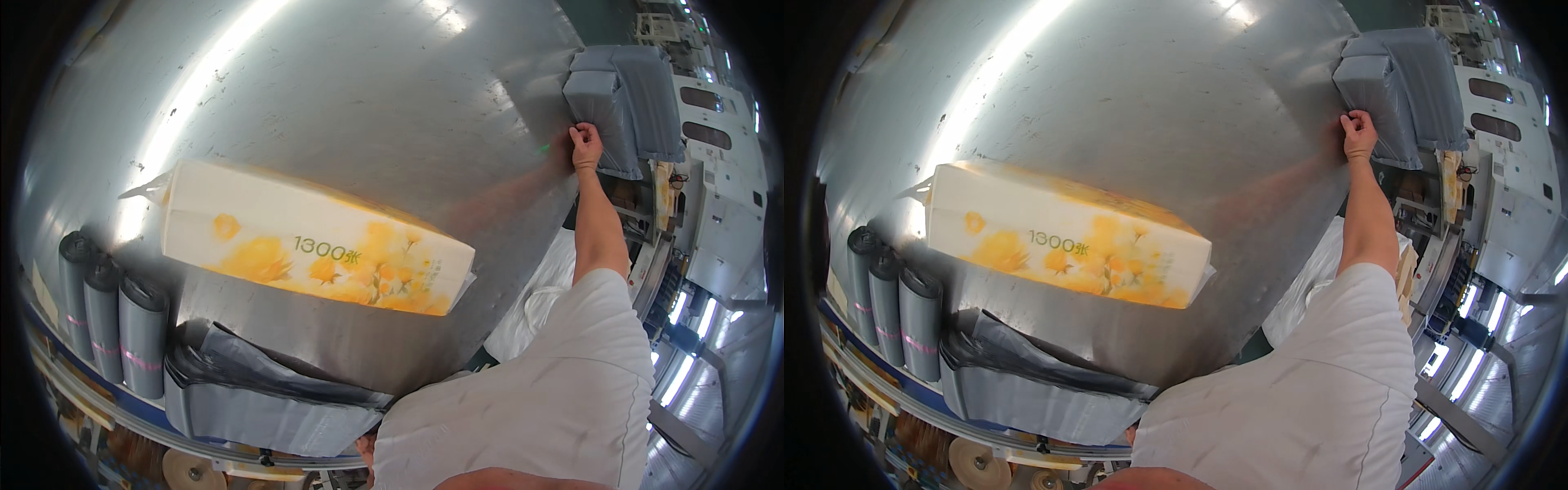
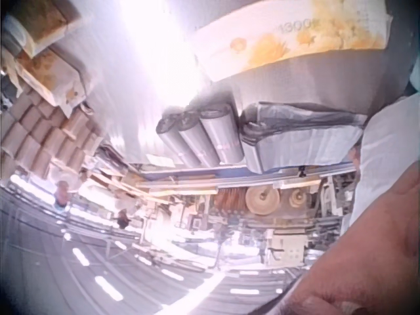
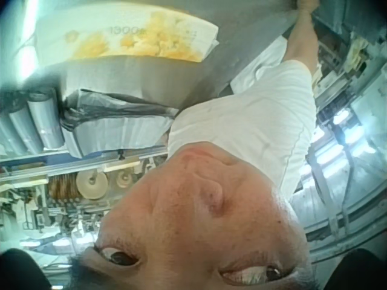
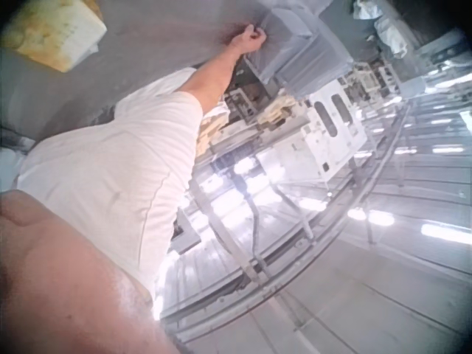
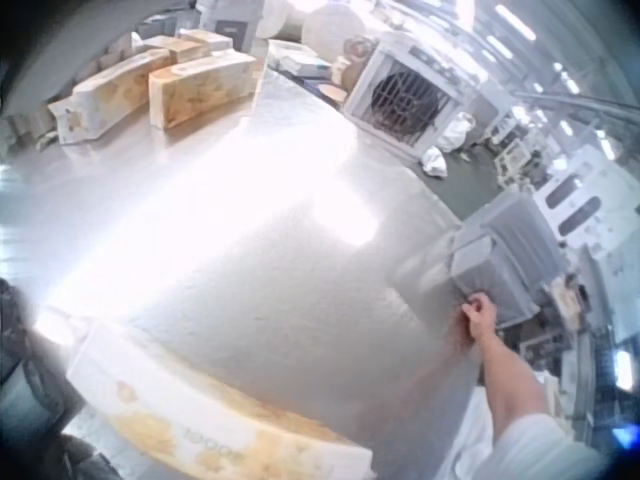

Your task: The person takes yellow tissue boxes from a moving conveyor belt one by one, places each box into a grey plastic shipping bag, folds the bag over the box, and stacks the completed packages on a metal table.

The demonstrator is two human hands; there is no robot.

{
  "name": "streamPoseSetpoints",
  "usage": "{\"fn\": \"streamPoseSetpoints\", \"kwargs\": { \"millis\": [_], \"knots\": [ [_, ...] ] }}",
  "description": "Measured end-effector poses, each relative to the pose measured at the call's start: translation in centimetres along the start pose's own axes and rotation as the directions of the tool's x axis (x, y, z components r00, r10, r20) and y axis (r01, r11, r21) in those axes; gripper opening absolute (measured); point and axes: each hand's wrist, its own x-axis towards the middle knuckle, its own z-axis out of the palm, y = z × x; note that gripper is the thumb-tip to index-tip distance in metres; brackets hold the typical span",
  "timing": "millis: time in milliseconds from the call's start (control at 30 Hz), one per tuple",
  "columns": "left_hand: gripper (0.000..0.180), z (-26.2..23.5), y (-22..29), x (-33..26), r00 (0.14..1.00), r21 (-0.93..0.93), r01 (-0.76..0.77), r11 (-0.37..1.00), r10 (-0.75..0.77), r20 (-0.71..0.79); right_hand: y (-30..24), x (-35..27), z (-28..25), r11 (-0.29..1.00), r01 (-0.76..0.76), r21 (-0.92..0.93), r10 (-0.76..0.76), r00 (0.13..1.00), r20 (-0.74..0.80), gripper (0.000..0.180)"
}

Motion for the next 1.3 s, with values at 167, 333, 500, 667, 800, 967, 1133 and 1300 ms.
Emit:
{"fn": "streamPoseSetpoints", "kwargs": {
  "millis": [167, 333, 500, 667, 800, 967, 1133, 1300],
  "knots": [
    [0.010, 0.0, -0.4, -0.4, 1.000, 0.002, -0.014, 1.000, 0.014, -0.014, -0.3, 0.6, 0.5, 0.984, -0.100, -0.146, 0.101, 0.995, -0.005, 0.025],
    [0.011, 1.4, -0.8, -0.3, 0.997, -0.001, -0.058, 0.998, 0.058, -0.051, -3.2, -1.0, 0.5, 0.807, -0.222, -0.547, 0.201, 0.975, -0.099, 0.040],
    [0.012, 2.6, -1.5, -1.3, 0.987, 0.009, -0.133, 0.991, 0.134, -0.090, -3.0, -3.1, -2.5, 0.707, -0.369, -0.603, 0.502, 0.862, 0.062, 0.080],
    [0.013, 5.5, -1.1, -3.2, 0.960, 0.034, -0.194, 0.980, 0.197, -0.198, -9.6, -1.3, -4.7, 0.740, -0.266, -0.618, 0.513, 0.818, 0.262, 0.092],
    [0.013, 4.1, -1.4, -4.6, 0.933, 0.065, -0.260, 0.963, 0.268, -0.242, -9.8, -8.0, -2.7, 0.879, -0.035, -0.475, 0.230, 0.904, 0.361, 0.069],
    [0.012, 4.1, -1.3, -5.5, 0.907, 0.022, -0.262, 0.965, 0.254, -0.335, -15.3, -25.4, -0.3, 0.766, 0.496, -0.408, -0.362, 0.858, 0.364, 0.034],
    [0.011, 3.5, -2.1, -10.7, 0.715, -0.183, -0.281, 0.942, 0.079, -0.694, -21.9, -33.0, -4.8, 0.752, 0.650, -0.107, -0.416, 0.595, 0.687, 0.041],
    [0.038, -4.8, -16.9, -19.4, 0.014, -0.143, 0.230, 0.963, -0.150, -0.989, -22.5, -41.0, -9.1, 0.899, 0.364, 0.245, -0.421, 0.557, 0.716, 0.034]
  ]
}}
